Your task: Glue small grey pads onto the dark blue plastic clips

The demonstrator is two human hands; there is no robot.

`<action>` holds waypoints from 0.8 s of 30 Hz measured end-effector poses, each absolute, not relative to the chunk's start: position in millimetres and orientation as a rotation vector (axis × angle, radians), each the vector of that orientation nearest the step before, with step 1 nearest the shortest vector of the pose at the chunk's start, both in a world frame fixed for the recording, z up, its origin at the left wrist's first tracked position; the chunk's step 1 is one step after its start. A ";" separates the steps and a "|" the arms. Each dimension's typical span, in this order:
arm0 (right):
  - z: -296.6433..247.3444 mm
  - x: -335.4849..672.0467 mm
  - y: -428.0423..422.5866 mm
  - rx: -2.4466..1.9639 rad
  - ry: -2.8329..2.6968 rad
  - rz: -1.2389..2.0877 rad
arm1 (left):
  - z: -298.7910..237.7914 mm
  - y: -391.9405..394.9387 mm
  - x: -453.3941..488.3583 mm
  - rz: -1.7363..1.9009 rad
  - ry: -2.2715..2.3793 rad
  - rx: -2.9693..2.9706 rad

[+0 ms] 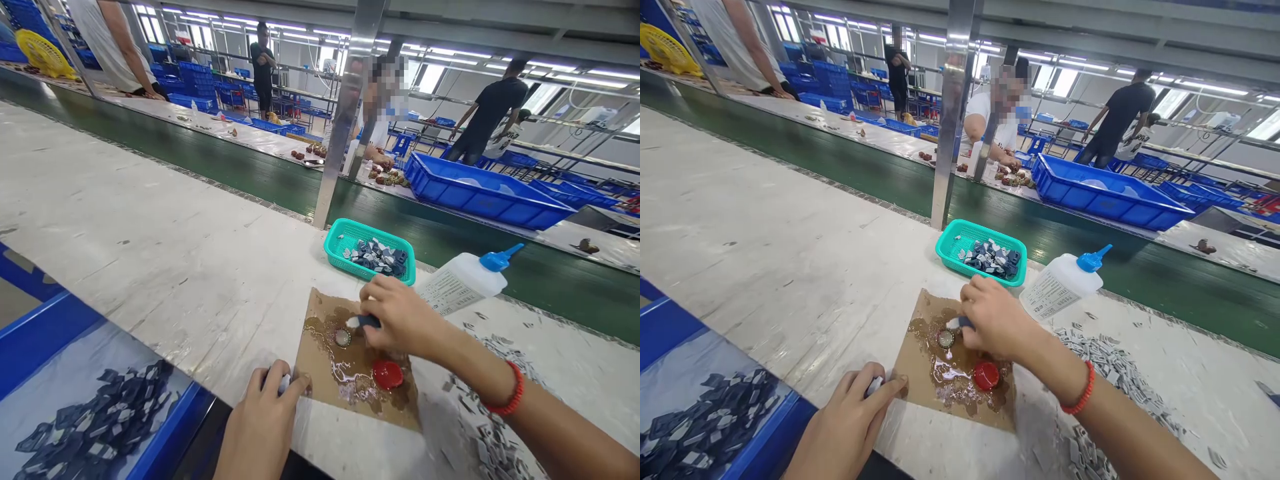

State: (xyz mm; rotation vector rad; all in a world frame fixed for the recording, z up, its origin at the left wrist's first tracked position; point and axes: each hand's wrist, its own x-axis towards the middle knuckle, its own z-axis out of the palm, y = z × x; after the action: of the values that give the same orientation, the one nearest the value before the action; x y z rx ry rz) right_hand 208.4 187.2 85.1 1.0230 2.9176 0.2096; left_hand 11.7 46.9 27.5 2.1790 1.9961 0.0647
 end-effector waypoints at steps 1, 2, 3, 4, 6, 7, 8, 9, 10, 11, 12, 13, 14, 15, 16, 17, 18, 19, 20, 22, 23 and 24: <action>86.4 210.5 194.1 1.075 2.917 0.253 | 27.5 47.0 11.9 0.066 1.998 2.179; 86.6 211.7 201.4 1.121 2.913 0.296 | 27.3 47.1 12.0 0.069 2.000 2.178; 85.5 212.0 208.7 1.159 2.907 0.337 | 27.0 47.1 12.0 0.071 2.002 2.176; 83.0 211.1 215.7 1.190 2.899 0.377 | 26.5 47.2 11.9 0.074 2.005 2.173; 75.0 206.0 227.6 1.237 2.883 0.453 | 25.2 47.0 11.5 0.082 2.006 2.173; 69.9 202.1 232.3 1.254 2.877 0.488 | 24.5 46.8 11.2 0.090 2.005 2.177; 64.6 197.6 236.2 1.267 2.874 0.520 | 23.8 46.5 10.9 0.097 2.006 2.183; 59.3 193.0 239.5 1.278 2.875 0.550 | 23.3 46.1 10.6 0.101 2.010 2.191; 54.4 188.3 242.2 1.287 2.881 0.577 | 22.9 45.6 10.5 0.103 2.017 2.199; 50.0 184.0 244.7 1.294 2.890 0.600 | 22.6 45.2 10.5 0.103 2.026 2.206; 46.4 180.1 246.9 1.297 2.904 0.619 | 22.4 44.9 10.6 0.103 2.035 2.210; 43.7 176.8 249.0 1.296 2.921 0.634 | 22.3 44.7 10.8 0.105 2.041 2.211; 42.0 174.1 250.9 1.292 2.943 0.646 | 22.2 44.7 11.0 0.111 2.044 2.210; 41.7 172.2 252.4 1.287 2.970 0.655 | 22.1 45.0 11.1 0.117 2.043 2.208; 42.8 171.2 253.1 1.284 3.002 0.663 | 22.1 45.5 10.9 0.123 2.041 2.204; 45.6 171.4 252.6 1.284 3.040 0.670 | 22.2 46.0 10.3 0.128 2.037 2.195; 50.0 173.2 250.5 1.288 3.082 0.677 | 22.6 46.4 9.2 0.144 2.028 2.179; 56.0 176.9 246.2 1.300 3.127 0.684 | 23.3 46.5 7.4 0.187 2.005 2.150; 63.4 182.9 239.4 1.325 3.171 0.693 | 24.6 46.1 4.9 0.277 1.957 2.099; 79.8 202.2 217.5 1.427 3.239 0.715 | 28.7 43.1 -1.6 0.567 1.784 1.905; 87.4 215.1 202.3 1.507 3.253 0.729 | 31.4 40.6 -5.2 0.721 1.682 1.738; 93.6 229.6 184.9 1.603 3.248 0.740 | 34.0 37.8 -8.8 0.853 1.585 1.517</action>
State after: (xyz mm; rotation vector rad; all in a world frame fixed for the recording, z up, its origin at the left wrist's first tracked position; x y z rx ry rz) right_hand 229.6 184.9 93.6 1.6025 3.2480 0.7398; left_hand -8.8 37.8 34.0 1.5173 1.5849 0.8532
